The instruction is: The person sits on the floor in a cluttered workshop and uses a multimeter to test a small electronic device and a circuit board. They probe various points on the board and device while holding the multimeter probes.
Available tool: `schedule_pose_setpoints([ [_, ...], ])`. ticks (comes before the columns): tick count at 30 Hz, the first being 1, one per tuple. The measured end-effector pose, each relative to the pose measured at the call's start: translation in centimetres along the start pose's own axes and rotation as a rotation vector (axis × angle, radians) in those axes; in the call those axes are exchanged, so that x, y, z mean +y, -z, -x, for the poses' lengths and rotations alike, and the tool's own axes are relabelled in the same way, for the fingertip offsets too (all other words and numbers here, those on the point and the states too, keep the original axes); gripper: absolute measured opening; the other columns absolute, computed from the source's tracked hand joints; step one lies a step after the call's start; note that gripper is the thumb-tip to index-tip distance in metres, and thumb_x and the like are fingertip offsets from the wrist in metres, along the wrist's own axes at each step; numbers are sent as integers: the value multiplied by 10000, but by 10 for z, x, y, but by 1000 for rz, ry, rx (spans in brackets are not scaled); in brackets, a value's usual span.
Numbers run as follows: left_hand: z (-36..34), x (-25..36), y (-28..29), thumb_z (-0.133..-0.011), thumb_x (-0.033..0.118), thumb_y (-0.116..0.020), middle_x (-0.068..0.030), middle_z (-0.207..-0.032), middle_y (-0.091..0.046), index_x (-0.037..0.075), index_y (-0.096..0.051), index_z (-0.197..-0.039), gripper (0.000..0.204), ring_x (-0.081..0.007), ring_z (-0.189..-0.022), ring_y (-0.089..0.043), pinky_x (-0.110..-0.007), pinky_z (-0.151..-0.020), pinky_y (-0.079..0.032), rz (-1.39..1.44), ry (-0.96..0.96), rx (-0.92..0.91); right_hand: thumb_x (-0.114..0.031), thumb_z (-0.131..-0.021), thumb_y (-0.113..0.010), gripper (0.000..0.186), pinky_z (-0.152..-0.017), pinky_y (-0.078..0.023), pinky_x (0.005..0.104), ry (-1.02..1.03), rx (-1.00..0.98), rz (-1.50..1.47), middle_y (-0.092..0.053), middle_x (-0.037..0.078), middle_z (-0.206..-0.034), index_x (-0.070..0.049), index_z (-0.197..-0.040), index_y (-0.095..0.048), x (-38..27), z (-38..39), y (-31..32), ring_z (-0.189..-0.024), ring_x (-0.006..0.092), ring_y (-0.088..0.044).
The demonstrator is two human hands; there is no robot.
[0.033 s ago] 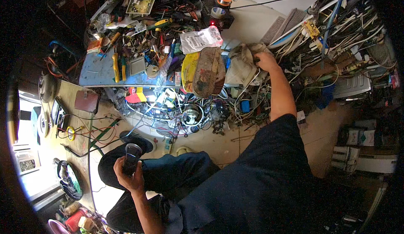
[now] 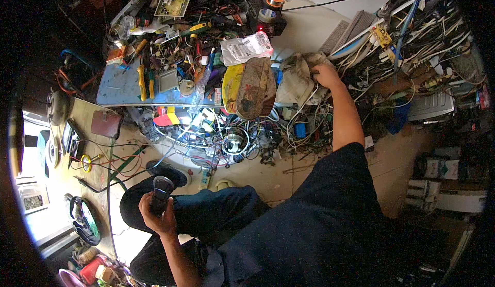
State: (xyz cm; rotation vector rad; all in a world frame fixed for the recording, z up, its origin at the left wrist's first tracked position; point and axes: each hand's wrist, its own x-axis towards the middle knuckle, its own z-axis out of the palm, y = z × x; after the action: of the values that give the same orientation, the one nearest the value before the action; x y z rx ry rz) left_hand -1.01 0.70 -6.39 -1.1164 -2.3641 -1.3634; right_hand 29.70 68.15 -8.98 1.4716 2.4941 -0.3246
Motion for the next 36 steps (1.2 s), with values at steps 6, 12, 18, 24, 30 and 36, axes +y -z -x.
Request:
schedule_pose_setpoints([
  [6,-3,2,4,-698,117,-924,-197,-1166,-665,60,-548,-1236,659,-371,-1031,-660,-429,-880,-541,-14,7,-35,-319,-929,-728,556,-1013,-496,467,-48,-144,-24,-639,190,-1354,-58,-1402,-599,-26,45,-5,-1238,358,-606],
  [12,-4,6,5,-671,73,-920,-170,-1178,-667,70,-543,-1218,664,-348,-1064,-654,-438,-936,-520,-22,43,-63,-60,-923,-628,364,-971,-524,494,-44,11,296,-702,214,-1173,-45,-1282,-683,-31,46,0,-1054,401,-665],
  [18,0,3,7,-653,87,-949,-185,-1193,-663,96,-496,-1257,755,-358,-1075,-655,-446,-931,-530,-25,-48,44,-15,-953,-568,349,-963,-539,516,-37,247,229,-702,203,-1201,-76,-1273,-693,-41,64,23,-1120,377,-662],
  [24,1,0,6,-661,97,-960,-201,-1222,-648,87,-495,-1195,708,-351,-1110,-643,-444,-946,-529,-13,-86,41,-134,-926,-701,278,-845,-557,366,358,482,-540,-739,127,-1069,-42,-1188,-703,-169,64,61,-958,267,-718],
  [30,-2,3,11,-665,-9,-895,-207,-1239,-641,77,-507,-1158,633,-363,-1116,-643,-438,-958,-526,20,-87,11,-209,-872,-742,317,-869,-556,411,865,358,-103,-704,110,-1122,-76,-1156,-695,-322,64,58,-995,303,-693],
  [36,3,1,14,-668,25,-914,-209,-1226,-648,71,-511,-1145,625,-359,-1098,-651,-434,-940,-537,33,-78,56,-7,-806,-633,277,-902,-548,471,667,252,223,-693,113,-1089,-70,-1072,-680,-365,38,51,-1084,333,-670],
])
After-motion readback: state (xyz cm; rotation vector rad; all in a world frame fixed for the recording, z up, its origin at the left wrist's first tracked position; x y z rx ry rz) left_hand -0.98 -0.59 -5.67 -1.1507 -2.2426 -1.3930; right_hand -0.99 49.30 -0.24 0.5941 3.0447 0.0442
